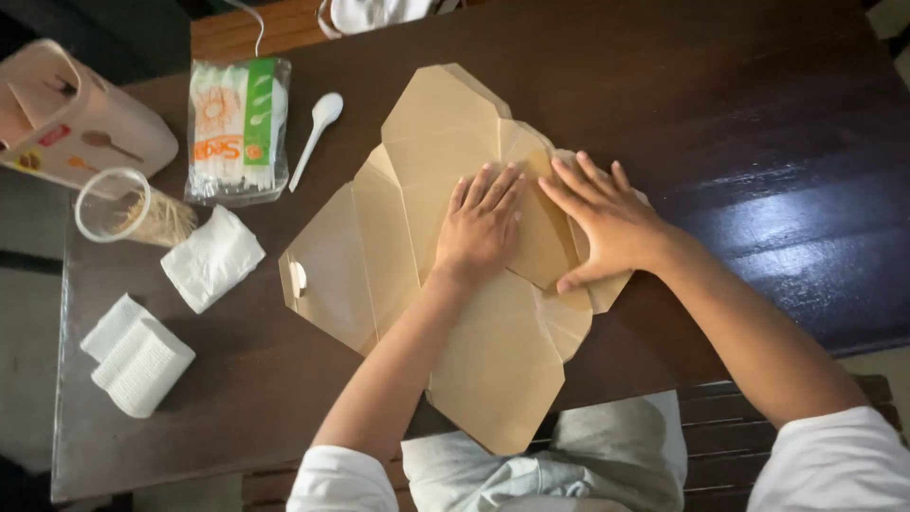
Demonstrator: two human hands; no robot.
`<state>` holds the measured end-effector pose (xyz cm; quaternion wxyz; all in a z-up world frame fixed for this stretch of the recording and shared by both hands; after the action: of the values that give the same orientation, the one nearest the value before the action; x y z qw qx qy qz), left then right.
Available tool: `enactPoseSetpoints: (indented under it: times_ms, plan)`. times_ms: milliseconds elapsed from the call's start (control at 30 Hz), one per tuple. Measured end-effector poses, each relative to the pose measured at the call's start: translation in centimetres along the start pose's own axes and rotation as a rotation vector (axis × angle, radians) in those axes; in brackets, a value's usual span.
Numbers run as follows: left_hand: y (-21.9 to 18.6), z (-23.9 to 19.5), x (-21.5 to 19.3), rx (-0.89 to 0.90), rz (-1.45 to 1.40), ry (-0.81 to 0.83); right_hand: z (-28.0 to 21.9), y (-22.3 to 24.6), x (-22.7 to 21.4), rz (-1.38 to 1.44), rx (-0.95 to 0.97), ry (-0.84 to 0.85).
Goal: The person assembles a flat cardboard box by folding and pressing the flaps into shape. They repeatedly adjust the edges and creases to form the box structure on a wooden table.
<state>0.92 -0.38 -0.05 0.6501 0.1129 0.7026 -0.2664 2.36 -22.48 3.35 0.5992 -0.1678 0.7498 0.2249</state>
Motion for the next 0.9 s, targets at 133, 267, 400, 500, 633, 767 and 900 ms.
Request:
enactPoseSetpoints:
  times_ms: [133,267,400,500,633,767,900]
  plan:
    - [-1.0,-0.4,-2.0,-0.015,0.017,0.081,2.1,-1.7,2.2,0.106,0.068,-0.158]
    - [-1.0,-0.5,-2.1,-0.004,-0.007,0.063,0.3,-0.1,0.1,0.099,0.114,-0.08]
    - [-0.5,-0.1,-1.1,0.006,-0.003,0.023,-1.0,0.6,-1.5,0.069,0.13,0.105]
    - [-0.7,-0.2,-2.1,0.02,-0.044,0.039,0.9,-0.7,0.9,0.13,0.192,-0.113]
    - [-0.6,0.1,-1.3,0.012,-0.027,0.039,0.4,-0.4,0.4,0.094,0.189,-0.088]
    - [-0.2,0.5,-1.2,0.005,-0.014,0.038,0.1,-0.6,-0.4,0.14,0.141,0.044]
    - [-0.5,0.1,-1.7,0.027,0.016,0.055,1.2,-0.9,1.3,0.159,0.189,-0.127]
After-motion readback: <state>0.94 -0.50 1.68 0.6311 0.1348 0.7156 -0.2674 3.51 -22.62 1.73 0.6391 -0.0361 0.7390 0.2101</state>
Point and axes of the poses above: each hand's wrist, its own z-axis towards the middle knuckle, its own x-axis out of the palm, y = z × x, the point moved 1 cm from there along z, towards the middle knuckle, and after that the axes turned 9 degrees about x, right-handed, at the moved point
